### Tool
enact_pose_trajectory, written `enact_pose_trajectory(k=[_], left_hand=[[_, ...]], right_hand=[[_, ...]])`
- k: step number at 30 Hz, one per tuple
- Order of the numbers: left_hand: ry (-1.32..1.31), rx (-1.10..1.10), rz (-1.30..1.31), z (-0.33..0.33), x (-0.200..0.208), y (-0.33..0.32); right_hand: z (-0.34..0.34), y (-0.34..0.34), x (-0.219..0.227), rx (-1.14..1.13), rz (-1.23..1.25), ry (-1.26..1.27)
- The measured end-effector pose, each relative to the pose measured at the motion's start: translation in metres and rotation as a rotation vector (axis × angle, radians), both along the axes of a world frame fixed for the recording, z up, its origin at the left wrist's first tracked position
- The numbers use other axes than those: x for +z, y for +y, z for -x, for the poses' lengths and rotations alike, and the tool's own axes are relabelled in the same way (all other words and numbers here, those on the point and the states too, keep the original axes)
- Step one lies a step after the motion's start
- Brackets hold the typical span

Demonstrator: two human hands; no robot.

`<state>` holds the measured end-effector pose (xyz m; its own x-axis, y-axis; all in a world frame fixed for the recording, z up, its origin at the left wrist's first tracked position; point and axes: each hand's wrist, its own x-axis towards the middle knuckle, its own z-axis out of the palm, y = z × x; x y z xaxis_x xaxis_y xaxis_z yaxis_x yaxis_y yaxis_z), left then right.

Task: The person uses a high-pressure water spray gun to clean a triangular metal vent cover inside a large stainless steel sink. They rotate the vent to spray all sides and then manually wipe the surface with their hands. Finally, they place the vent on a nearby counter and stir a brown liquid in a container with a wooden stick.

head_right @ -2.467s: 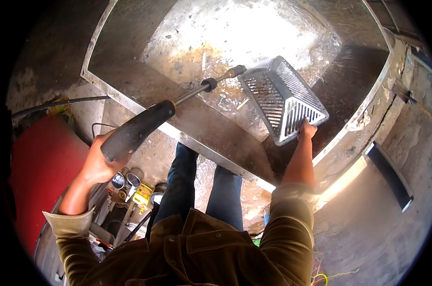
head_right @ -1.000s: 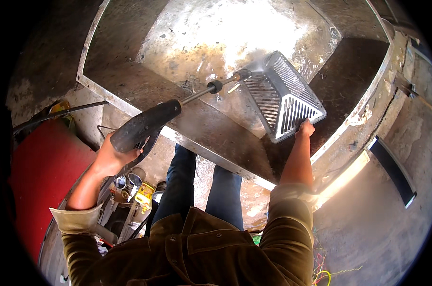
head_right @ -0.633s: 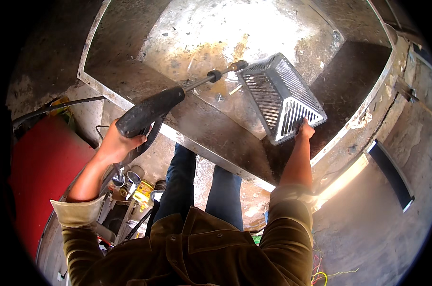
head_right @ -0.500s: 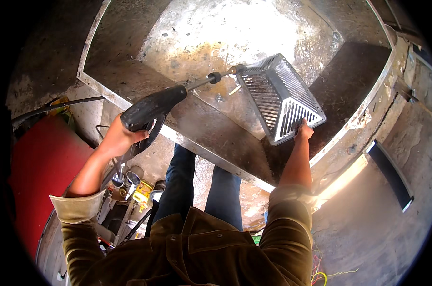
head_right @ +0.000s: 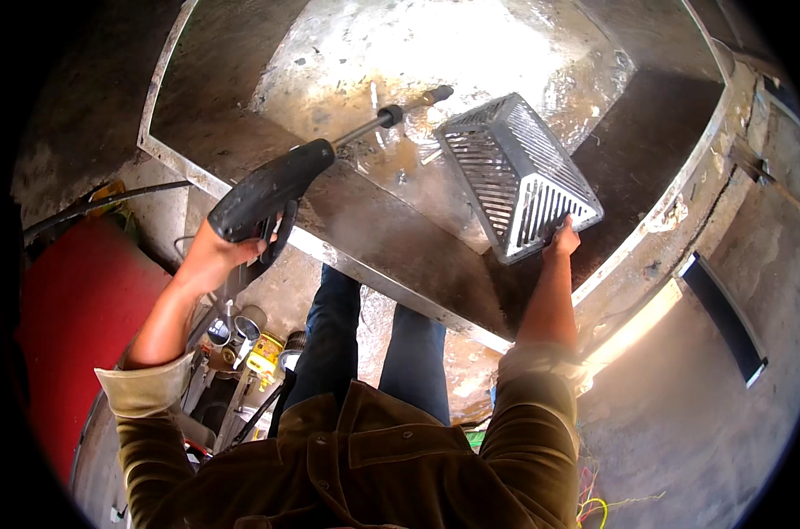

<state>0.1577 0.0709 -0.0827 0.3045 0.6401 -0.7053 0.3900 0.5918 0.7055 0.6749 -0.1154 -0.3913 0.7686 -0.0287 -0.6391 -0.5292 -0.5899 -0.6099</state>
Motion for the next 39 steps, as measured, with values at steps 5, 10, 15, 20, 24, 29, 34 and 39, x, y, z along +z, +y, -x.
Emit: enact_pose_trajectory(k=[5, 10, 15, 20, 24, 29, 34, 39], left_hand=[[0.147, -0.039, -0.059, 0.015, 0.021, -0.013], [0.161, -0.037, -0.048, 0.023, 0.054, -0.023], [0.197, -0.105, -0.149, 0.024, 0.081, -0.033], [0.167, 0.019, -0.129, 0.035, 0.087, -0.045], [0.185, -0.042, -0.147, 0.036, 0.086, -0.05], [0.23, -0.173, -0.175, 0.037, 0.081, -0.055], [0.2, -0.089, -0.135, 0.035, 0.084, -0.059], [0.191, -0.13, -0.148, 0.029, 0.086, -0.056]], right_hand=[[-0.01, 0.011, 0.015, 0.128, -0.364, 0.069], [0.004, 0.059, 0.07, 0.278, -0.575, 0.231], [0.051, 0.1, 0.113, 0.39, -0.712, 0.093], [0.102, 0.083, 0.112, 0.533, -0.701, -0.139], [0.123, 0.037, 0.075, 0.525, -0.312, -0.102], [0.105, 0.013, 0.072, 0.534, -0.452, -0.115], [0.095, 0.03, 0.116, 0.64, -0.503, -0.055], [0.085, 0.034, 0.107, 1.214, -0.038, -0.042]])
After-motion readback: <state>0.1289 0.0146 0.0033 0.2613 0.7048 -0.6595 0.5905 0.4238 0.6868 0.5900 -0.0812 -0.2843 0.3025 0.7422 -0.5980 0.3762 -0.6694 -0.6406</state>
